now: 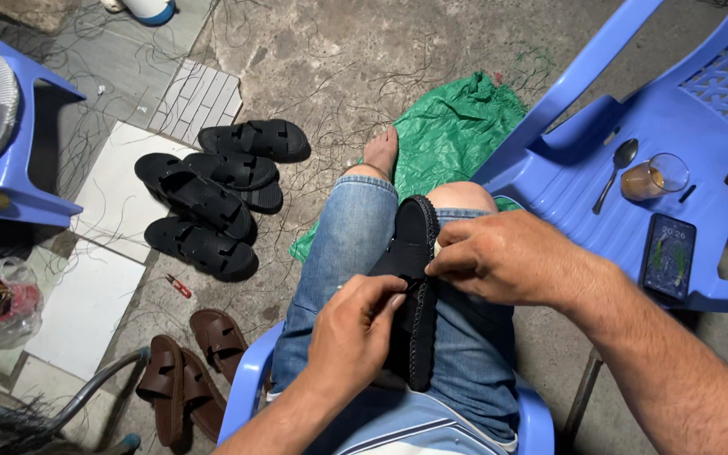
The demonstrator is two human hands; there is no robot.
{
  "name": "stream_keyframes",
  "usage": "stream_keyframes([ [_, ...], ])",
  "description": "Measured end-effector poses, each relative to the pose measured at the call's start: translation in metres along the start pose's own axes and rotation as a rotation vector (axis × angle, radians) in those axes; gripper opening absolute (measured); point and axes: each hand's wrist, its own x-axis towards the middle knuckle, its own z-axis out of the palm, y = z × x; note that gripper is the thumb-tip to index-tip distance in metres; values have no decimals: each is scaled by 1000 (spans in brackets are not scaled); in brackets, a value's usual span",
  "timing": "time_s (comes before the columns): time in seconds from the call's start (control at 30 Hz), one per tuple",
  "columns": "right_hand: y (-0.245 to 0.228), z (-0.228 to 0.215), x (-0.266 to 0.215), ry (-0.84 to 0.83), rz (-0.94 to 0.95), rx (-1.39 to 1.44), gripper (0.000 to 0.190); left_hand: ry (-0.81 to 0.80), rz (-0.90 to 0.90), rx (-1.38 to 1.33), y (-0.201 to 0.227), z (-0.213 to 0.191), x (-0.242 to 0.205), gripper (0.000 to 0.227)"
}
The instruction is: The person sits on a blue plastic chair and sews a black sandal held on their lap using a needle and thread. They repeatedly push the needle through the sandal's strap and pull the thread to stitch it. Several other sandals are visible on the floor nearby.
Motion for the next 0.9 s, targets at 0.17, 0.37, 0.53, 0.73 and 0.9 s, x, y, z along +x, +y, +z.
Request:
stream_keyframes([
  [0.17,-3,-7,9,-74,-2,51,22,-92,-511,-12,-3,5,10,30],
  [0.37,-11,-4,7,-94,232,-24,8,-61,-340,-40,-3,2,17,28],
  [0.53,-28,-4,-5,-1,181,-237,7,-90,-163,-36,9,-4,17,25],
  [0.73,-37,-54,-45,-139,458,-387,51,-214,-145,-75,2,-17,22,30],
  [0.9,-36,-24,-49,-60,295,-197,56,-216,-128,56,16,-12,23,44],
])
